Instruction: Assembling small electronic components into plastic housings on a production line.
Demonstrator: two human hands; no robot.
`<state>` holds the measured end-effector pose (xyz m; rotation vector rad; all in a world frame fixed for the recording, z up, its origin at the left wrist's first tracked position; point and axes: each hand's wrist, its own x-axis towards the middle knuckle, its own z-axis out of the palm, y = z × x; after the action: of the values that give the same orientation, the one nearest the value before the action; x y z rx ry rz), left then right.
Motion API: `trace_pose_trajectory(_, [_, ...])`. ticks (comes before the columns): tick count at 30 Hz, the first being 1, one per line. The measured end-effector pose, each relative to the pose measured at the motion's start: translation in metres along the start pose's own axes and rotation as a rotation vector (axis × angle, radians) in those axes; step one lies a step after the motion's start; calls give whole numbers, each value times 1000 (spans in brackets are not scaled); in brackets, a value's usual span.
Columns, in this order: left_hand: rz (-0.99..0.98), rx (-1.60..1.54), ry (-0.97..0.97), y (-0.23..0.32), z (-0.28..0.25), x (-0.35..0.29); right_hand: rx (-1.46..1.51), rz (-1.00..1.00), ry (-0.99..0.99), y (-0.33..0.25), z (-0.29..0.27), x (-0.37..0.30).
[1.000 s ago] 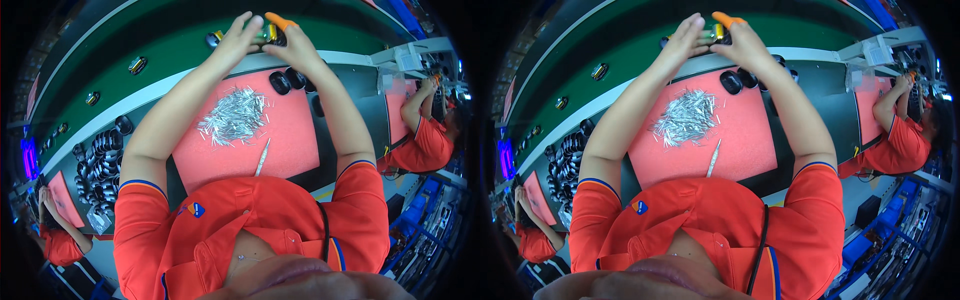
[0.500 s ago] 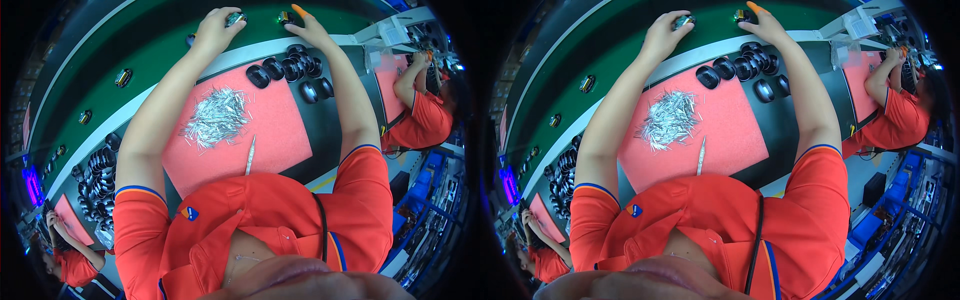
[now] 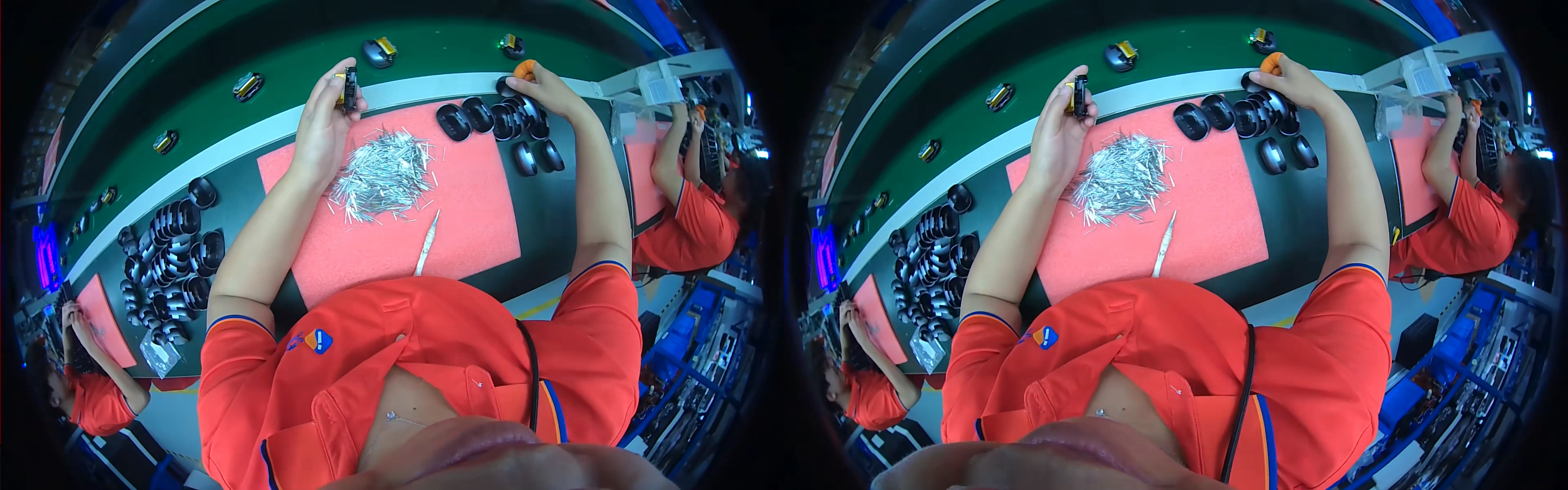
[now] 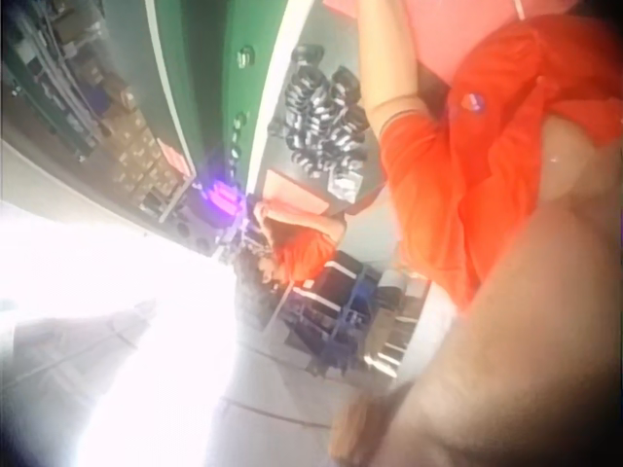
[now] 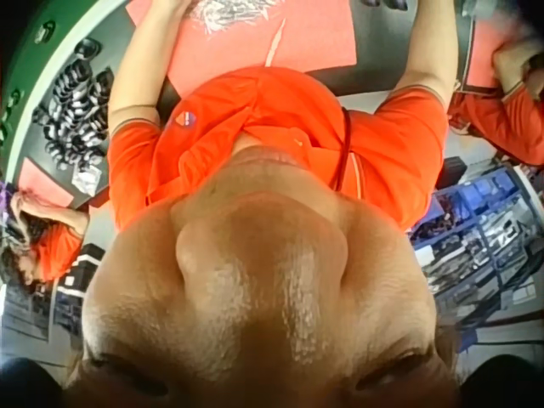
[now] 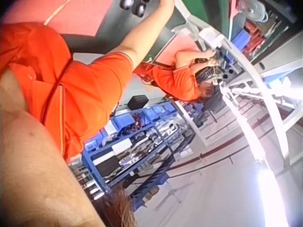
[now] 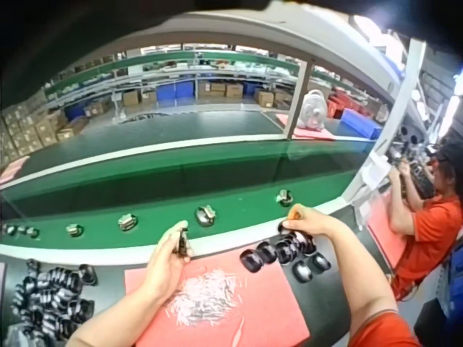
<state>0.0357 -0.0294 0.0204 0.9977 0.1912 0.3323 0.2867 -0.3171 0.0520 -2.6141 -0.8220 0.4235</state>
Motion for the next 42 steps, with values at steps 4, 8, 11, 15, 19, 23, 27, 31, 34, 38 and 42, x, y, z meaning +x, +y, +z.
trace_pose_trajectory(4, [18,-5,21,0,-5,-2,49,-71,202,-15,0,5])
trace_pose_trajectory(8, [47,168,64,-2,5,-4,268,-61,315,-52,9,7])
trace_pose_trajectory(11, [71,167,96,-6,7,-5,605,-152,273,-120,28,-15])
trace_pose_trajectory(15, [3,9,60,-17,1,-2,800,-275,172,-179,63,-39])
trace_pose_trajectory(19, [-28,-55,101,-10,8,-5,755,-361,314,-189,95,-38])
trace_pose_trajectory(23, [45,-24,68,-9,7,-7,674,-376,431,-196,98,-40])
trace_pose_trajectory(27, [56,0,54,-7,9,-8,672,-350,424,-195,100,-40])
trace_pose_trajectory(31, [54,-70,47,-8,10,-8,641,-362,405,-190,104,-37])
trace_pose_trajectory(34, [50,-75,47,-8,10,-8,553,-358,423,-190,103,-38])
trace_pose_trajectory(38, [2,-26,50,-9,7,-9,754,-130,183,-186,106,-36])
trace_pose_trajectory(42, [-40,-24,53,-10,9,-8,960,-151,64,-181,105,-31])
